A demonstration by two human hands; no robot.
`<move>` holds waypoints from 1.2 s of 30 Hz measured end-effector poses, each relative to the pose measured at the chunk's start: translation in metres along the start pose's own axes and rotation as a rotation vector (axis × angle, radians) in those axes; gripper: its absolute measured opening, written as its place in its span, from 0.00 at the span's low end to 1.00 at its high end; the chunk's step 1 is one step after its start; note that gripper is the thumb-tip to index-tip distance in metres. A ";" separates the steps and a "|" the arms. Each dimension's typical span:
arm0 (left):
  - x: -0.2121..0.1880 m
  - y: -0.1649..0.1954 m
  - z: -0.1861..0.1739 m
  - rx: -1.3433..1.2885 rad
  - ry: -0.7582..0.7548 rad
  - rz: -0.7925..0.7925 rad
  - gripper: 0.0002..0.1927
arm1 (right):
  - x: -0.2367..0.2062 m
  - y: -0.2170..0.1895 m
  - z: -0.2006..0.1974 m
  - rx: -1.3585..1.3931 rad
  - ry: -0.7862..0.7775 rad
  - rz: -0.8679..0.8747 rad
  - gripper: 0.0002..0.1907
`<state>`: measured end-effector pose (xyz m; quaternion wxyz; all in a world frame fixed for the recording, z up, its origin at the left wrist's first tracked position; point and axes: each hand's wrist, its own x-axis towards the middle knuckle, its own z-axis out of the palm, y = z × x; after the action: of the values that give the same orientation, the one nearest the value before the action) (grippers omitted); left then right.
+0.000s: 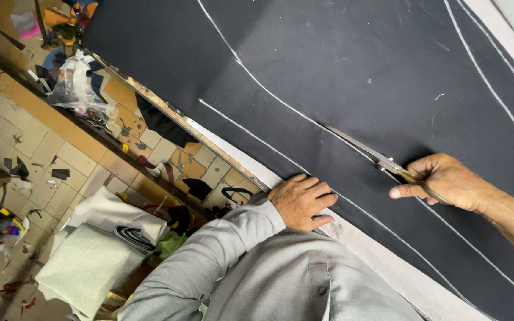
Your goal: The person places a printed paper pattern on a black fabric, aligns it, and uses chalk to trace the outline. They then use large shears to cut the fabric along the marked lines, producing a shaped fabric piece.
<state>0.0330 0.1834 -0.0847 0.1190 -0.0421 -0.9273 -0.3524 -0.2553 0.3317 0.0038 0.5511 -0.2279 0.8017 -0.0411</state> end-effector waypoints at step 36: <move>0.006 -0.147 -0.204 0.470 0.015 -0.438 0.69 | 0.025 -0.060 0.011 0.092 -0.049 -0.070 0.24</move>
<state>0.0422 -0.0617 -0.0303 0.0535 0.1894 -0.9695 -0.1462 -0.2332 0.2703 -0.0035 0.5788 -0.2311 0.7767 -0.0912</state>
